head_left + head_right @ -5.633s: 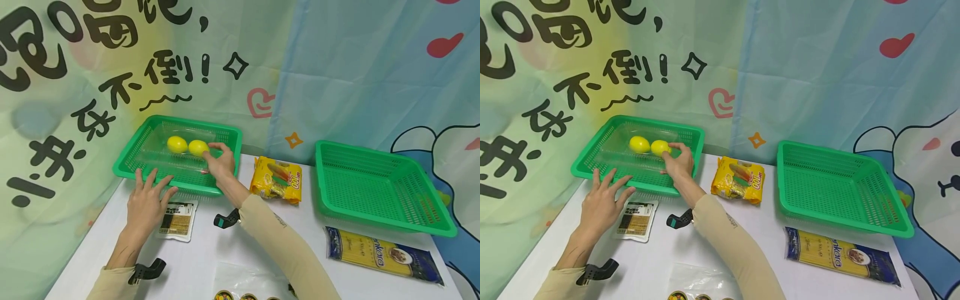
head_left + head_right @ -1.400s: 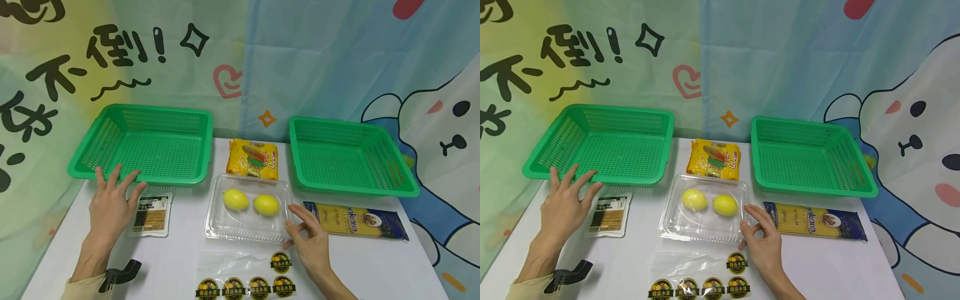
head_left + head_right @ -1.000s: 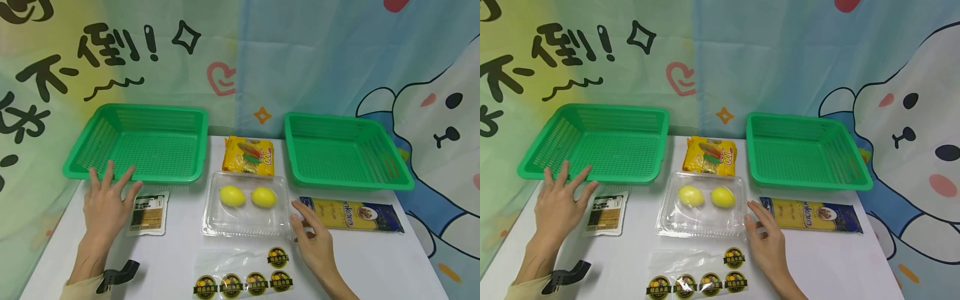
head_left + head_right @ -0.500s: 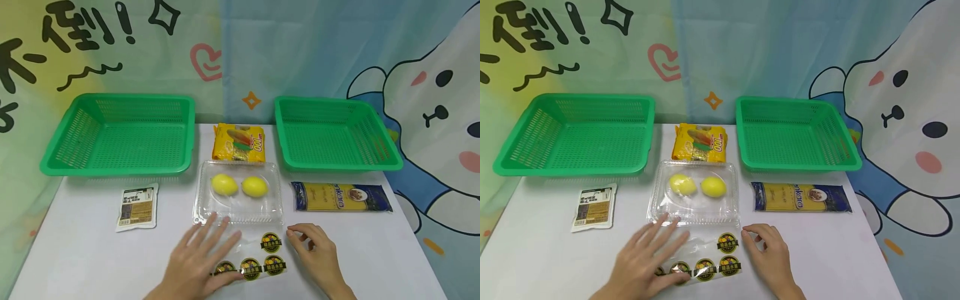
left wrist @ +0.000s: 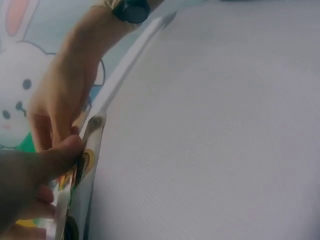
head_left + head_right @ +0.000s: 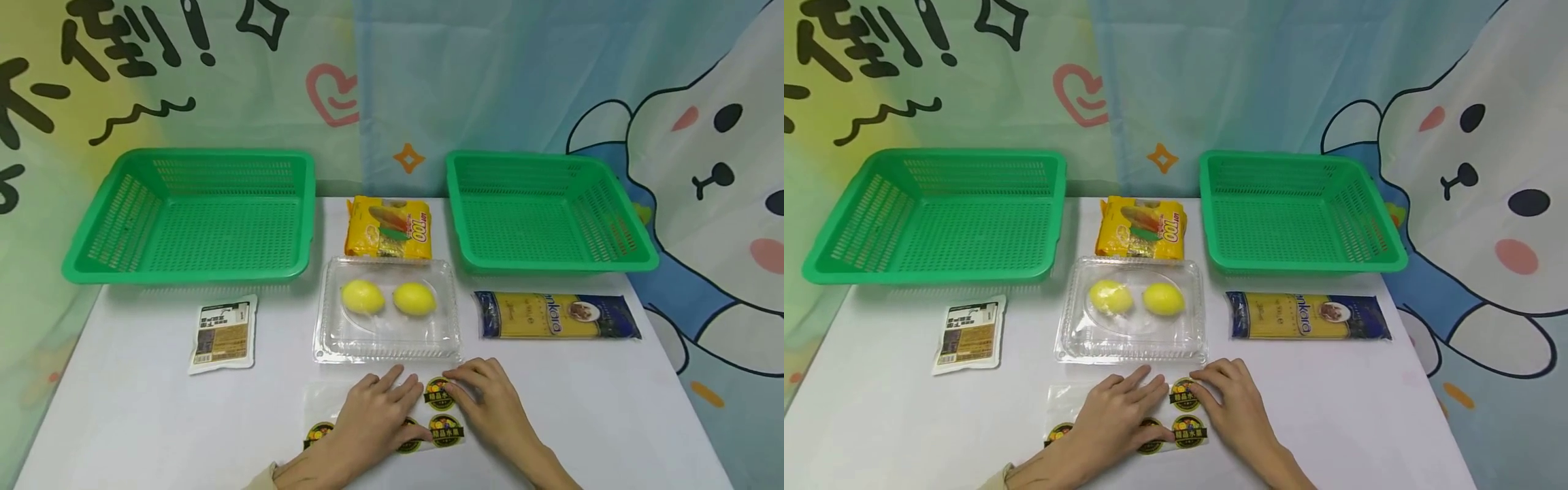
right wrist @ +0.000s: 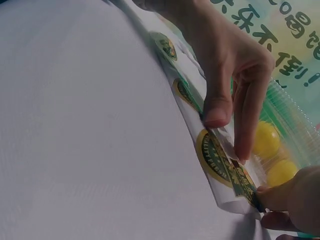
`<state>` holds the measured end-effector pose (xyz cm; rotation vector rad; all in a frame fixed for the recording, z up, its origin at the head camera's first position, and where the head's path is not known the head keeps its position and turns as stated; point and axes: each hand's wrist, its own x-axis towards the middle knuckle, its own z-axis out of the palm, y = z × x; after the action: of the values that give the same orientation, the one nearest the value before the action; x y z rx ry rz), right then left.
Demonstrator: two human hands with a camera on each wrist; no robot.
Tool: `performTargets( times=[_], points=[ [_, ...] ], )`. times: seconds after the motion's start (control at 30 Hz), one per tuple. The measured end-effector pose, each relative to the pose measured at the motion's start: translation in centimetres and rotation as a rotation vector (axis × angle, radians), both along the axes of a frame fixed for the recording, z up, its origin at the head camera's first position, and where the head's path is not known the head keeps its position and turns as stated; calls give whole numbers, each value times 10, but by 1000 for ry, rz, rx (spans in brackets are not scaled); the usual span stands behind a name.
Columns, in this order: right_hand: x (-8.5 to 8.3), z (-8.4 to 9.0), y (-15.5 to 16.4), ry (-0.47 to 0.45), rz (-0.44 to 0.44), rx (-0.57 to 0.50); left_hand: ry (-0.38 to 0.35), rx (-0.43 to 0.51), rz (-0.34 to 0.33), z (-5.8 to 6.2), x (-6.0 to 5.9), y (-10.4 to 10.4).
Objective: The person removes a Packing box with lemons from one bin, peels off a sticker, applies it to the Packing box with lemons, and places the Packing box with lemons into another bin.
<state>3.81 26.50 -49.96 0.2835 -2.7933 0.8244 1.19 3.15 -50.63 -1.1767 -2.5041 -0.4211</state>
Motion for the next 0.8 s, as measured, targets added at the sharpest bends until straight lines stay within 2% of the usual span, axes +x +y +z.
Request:
performTargets(
  times=[0.23,0.4,0.53,0.63,0.8],
  points=[
    [0,3,-1,-13,-5,-36,69,-2,-6,-4,0,0],
    [0,8,0,-24,-9,-97,65,37,-40,-3,-3,1],
    [0,13,2,-33,-1,-144,-48,127,-111,1,-8,-1],
    [1,17,2,-53,1,-162,-182,221,-162,4,-13,-2],
    [3,27,3,-105,14,-182,-429,328,-197,12,-21,-4]
  ],
)
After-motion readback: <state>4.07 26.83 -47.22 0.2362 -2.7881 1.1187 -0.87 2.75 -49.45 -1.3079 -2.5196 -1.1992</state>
